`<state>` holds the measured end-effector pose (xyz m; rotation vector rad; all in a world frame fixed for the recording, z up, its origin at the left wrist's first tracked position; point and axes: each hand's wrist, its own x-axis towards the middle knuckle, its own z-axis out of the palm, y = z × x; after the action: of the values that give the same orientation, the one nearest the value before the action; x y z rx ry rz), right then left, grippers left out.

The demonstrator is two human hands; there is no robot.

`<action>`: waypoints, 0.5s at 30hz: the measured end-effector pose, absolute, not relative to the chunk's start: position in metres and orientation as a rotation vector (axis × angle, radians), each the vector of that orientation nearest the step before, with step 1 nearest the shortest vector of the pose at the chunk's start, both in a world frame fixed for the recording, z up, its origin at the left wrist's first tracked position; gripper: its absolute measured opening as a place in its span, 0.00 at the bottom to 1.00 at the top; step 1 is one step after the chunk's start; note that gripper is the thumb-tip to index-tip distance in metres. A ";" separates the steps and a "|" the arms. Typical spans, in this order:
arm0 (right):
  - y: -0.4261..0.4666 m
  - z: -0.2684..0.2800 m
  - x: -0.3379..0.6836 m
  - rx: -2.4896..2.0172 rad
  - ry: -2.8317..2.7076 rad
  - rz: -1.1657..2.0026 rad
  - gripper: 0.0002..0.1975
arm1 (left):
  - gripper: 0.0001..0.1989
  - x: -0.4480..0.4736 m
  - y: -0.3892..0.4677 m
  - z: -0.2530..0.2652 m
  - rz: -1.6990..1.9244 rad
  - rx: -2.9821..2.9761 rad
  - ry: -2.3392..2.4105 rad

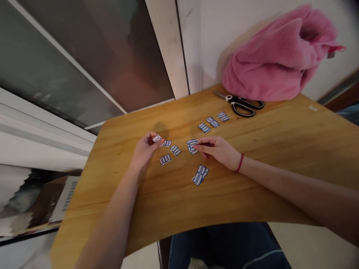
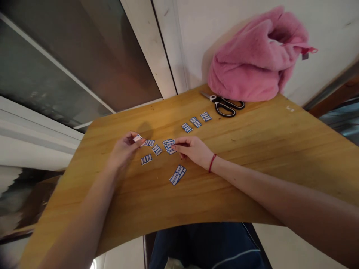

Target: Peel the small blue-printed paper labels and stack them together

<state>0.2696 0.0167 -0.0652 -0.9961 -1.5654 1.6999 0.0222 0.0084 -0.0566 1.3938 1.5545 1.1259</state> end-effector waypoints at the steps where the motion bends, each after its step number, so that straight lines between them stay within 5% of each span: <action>1: 0.017 -0.065 0.269 -0.998 -1.556 1.706 0.13 | 0.14 0.027 0.009 -0.059 1.095 1.444 1.627; 7: 0.017 -0.068 0.268 -0.962 -1.512 1.731 0.11 | 0.14 0.028 0.010 -0.066 0.925 1.873 2.024; 15: 0.018 -0.068 0.269 -0.914 -1.526 1.738 0.09 | 0.09 0.013 0.012 -0.066 0.699 1.863 1.851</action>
<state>0.2685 0.0180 -0.0683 -0.9142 -1.5257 1.7379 0.0130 0.0122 -0.0663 1.8632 1.8509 0.6986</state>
